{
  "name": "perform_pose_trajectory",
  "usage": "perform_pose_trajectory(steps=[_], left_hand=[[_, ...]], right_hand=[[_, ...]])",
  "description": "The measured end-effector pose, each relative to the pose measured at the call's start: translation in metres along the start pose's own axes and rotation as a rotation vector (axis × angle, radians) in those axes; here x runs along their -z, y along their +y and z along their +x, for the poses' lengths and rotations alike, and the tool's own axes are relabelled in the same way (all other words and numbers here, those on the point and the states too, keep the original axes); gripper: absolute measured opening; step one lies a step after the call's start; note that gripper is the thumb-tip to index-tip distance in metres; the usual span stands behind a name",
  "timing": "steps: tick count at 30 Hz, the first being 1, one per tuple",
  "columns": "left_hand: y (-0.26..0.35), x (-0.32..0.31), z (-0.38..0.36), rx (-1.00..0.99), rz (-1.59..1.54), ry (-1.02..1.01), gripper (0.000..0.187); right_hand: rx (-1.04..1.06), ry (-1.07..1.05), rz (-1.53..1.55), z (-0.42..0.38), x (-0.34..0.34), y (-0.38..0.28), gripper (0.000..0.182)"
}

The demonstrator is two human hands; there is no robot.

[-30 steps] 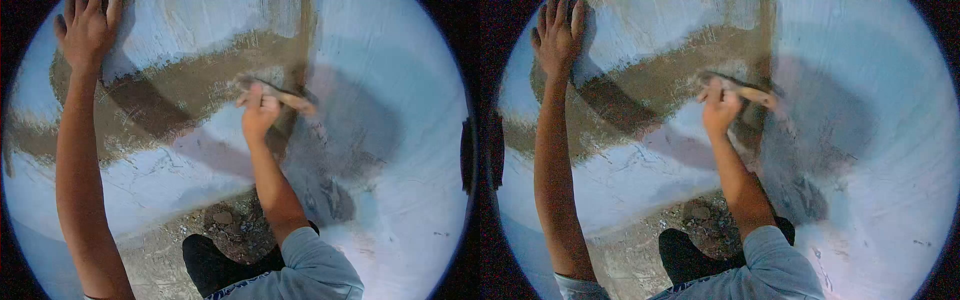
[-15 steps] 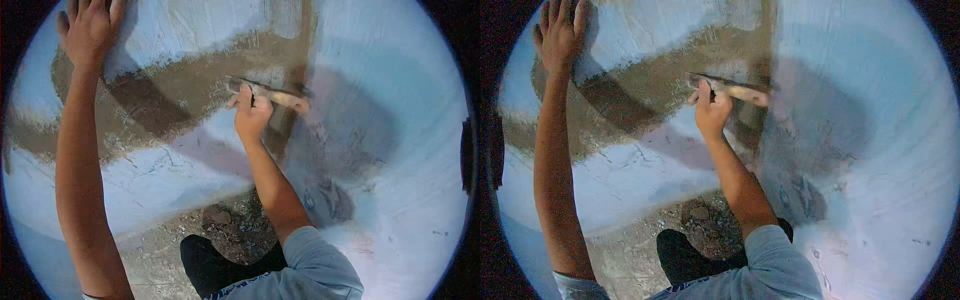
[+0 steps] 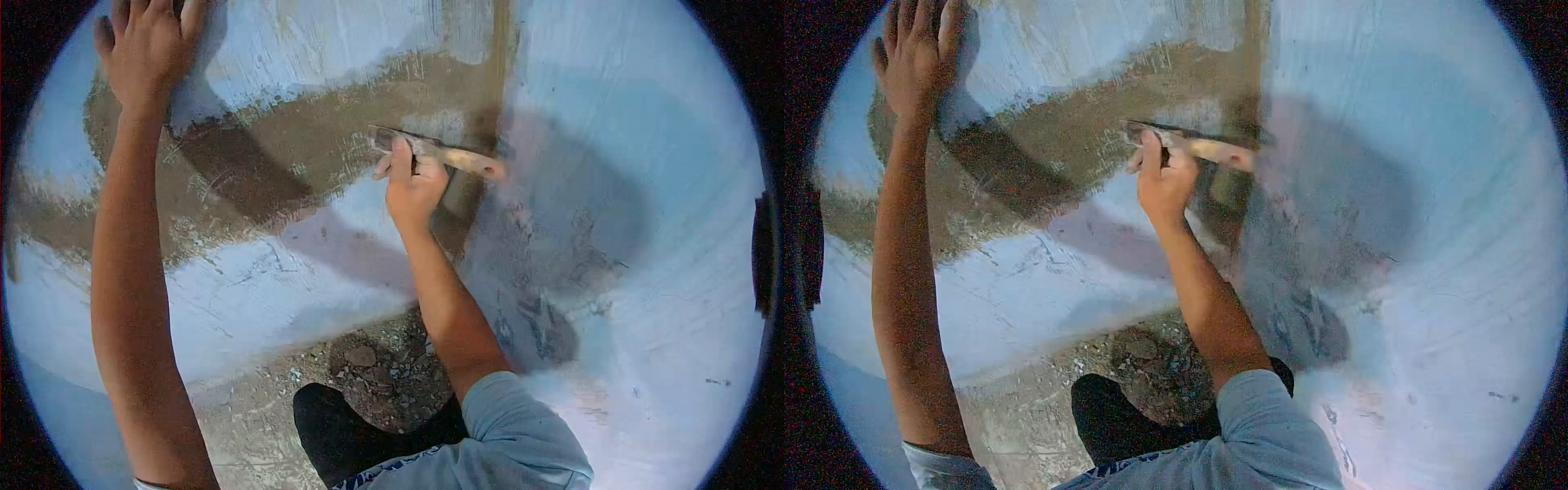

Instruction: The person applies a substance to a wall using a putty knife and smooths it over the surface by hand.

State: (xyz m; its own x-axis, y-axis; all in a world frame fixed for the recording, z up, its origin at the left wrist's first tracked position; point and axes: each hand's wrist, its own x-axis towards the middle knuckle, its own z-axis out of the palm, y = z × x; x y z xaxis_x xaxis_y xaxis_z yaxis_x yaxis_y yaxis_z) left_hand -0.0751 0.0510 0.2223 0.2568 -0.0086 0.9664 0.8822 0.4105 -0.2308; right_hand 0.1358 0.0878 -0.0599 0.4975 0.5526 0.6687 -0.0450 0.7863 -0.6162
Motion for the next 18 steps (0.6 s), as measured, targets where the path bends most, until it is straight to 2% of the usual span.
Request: perform_pose_trajectory(steps=[1, 2, 5, 6, 9, 10, 14, 18], left_hand=[[-0.001, 0.001, -0.001, -0.004, 0.002, -0.008, 0.057], [-0.002, 0.000, -0.002, -0.003, 0.013, -0.003, 0.057], [-0.002, -0.005, 0.000, 0.004, 0.029, 0.024, 0.057], [-0.001, -0.005, 0.000, 0.005, 0.026, 0.031, 0.057], [-0.006, -0.008, 0.000, -0.017, 0.041, 0.040, 0.057], [-0.007, -0.010, 0.000, -0.031, 0.042, 0.040, 0.057], [-0.006, -0.009, 0.000, -0.021, -0.010, 0.035, 0.057], [-0.002, -0.001, 0.000, -0.001, 0.008, 0.019, 0.057]], right_hand=[[0.025, -0.060, -0.019, -0.002, -0.001, -0.001, 0.019], [-0.045, -0.021, 0.124, 0.004, 0.005, -0.001, 0.017], [-0.108, 0.080, -0.011, 0.006, 0.009, -0.011, 0.015], [-0.080, 0.071, 0.096, -0.002, -0.002, -0.007, 0.017], [-0.018, 0.013, 0.108, 0.014, 0.013, -0.002, 0.018], [-0.051, 0.056, 0.080, 0.020, 0.018, -0.005, 0.018], [-0.012, -0.050, 0.069, -0.006, -0.004, -0.003, 0.023], [-0.105, 0.150, 0.166, 0.014, 0.006, -0.012, 0.024]])
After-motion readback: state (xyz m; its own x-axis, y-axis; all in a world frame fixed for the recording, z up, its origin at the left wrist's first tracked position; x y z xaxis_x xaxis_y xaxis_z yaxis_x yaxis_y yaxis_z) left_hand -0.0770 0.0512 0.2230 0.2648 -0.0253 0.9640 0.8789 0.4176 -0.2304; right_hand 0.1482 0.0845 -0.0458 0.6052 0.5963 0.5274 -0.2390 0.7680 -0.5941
